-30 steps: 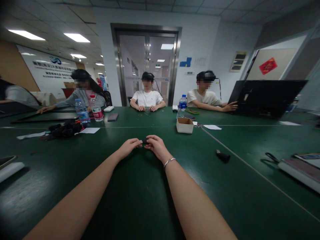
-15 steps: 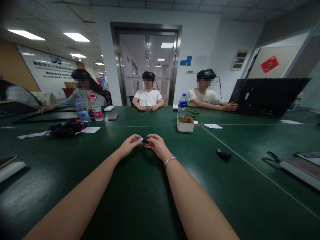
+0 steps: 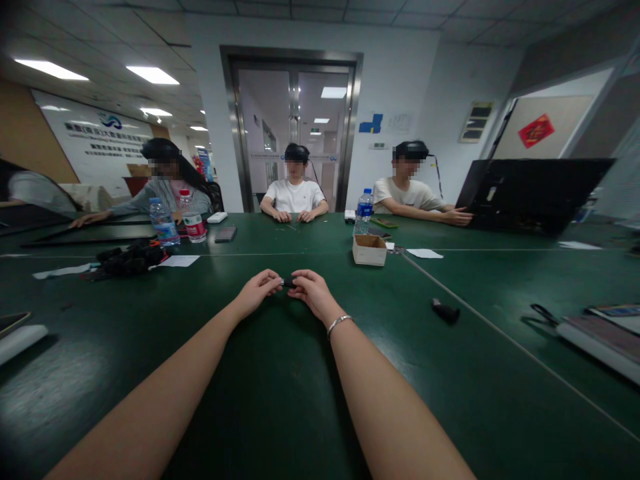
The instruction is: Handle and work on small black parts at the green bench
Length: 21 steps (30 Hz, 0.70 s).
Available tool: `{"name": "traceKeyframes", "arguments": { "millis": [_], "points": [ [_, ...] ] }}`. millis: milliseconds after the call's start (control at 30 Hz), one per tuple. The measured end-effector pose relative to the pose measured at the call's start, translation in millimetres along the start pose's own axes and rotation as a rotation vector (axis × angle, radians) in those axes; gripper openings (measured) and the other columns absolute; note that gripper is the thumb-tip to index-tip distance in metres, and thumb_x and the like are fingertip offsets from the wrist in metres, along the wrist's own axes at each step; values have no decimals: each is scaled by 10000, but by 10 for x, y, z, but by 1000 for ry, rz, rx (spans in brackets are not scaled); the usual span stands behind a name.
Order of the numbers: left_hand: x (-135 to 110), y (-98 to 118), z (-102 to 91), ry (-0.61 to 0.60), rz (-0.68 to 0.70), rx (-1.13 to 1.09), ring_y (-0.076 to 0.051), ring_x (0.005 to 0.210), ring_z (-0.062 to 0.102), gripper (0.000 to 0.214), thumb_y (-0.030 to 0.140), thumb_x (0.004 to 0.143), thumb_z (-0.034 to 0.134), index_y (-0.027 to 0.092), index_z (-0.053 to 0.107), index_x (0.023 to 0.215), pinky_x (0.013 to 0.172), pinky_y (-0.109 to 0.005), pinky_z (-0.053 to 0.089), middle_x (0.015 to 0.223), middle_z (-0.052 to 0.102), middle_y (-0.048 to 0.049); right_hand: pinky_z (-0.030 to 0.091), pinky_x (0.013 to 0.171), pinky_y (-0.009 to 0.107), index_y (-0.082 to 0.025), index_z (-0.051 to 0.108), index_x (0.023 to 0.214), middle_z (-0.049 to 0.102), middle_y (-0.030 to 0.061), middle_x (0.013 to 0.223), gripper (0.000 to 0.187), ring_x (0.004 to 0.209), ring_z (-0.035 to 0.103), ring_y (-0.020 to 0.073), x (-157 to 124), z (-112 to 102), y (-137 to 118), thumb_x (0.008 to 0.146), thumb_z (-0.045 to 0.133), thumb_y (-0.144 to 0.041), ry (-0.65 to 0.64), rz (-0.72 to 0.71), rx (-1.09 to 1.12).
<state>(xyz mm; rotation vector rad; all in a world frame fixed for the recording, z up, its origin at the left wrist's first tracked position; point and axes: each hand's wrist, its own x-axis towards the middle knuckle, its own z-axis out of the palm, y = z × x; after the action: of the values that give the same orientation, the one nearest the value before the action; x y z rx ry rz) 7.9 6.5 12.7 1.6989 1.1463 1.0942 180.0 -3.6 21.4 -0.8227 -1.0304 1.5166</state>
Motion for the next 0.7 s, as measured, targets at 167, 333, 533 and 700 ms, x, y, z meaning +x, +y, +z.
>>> {"name": "traceKeyframes", "arguments": {
  "millis": [167,333,533,700],
  "points": [
    [15,-20,-10,-5,16,65,-140,714,555,391,562,789,467,187,577,775,676,-258,419,744,628,-10,562,623,278,-162,595,838,604,-25,580,180,528,608,106,13,2,10,671,604,-96,8,1,-11],
    [20,-24,-3,11,15,79,-148,705,563,437,587,791,445,179,590,734,679,-265,425,728,634,-21,561,626,278,-161,594,829,602,-24,582,179,527,609,107,17,3,12,662,597,-97,0,3,-13],
    [42,-79,-3,32,-24,135,-172,719,569,569,656,788,379,155,645,743,669,-282,421,754,655,-57,556,619,269,-167,591,827,605,-20,596,183,532,609,106,6,10,8,657,599,-100,-12,-3,-29],
    [27,-47,-1,24,-14,51,-158,708,569,499,619,791,415,166,625,787,674,-272,428,746,651,-37,557,617,270,-163,587,832,604,-20,588,179,527,612,108,6,3,6,664,593,-101,-6,2,-10]
  ]
}}
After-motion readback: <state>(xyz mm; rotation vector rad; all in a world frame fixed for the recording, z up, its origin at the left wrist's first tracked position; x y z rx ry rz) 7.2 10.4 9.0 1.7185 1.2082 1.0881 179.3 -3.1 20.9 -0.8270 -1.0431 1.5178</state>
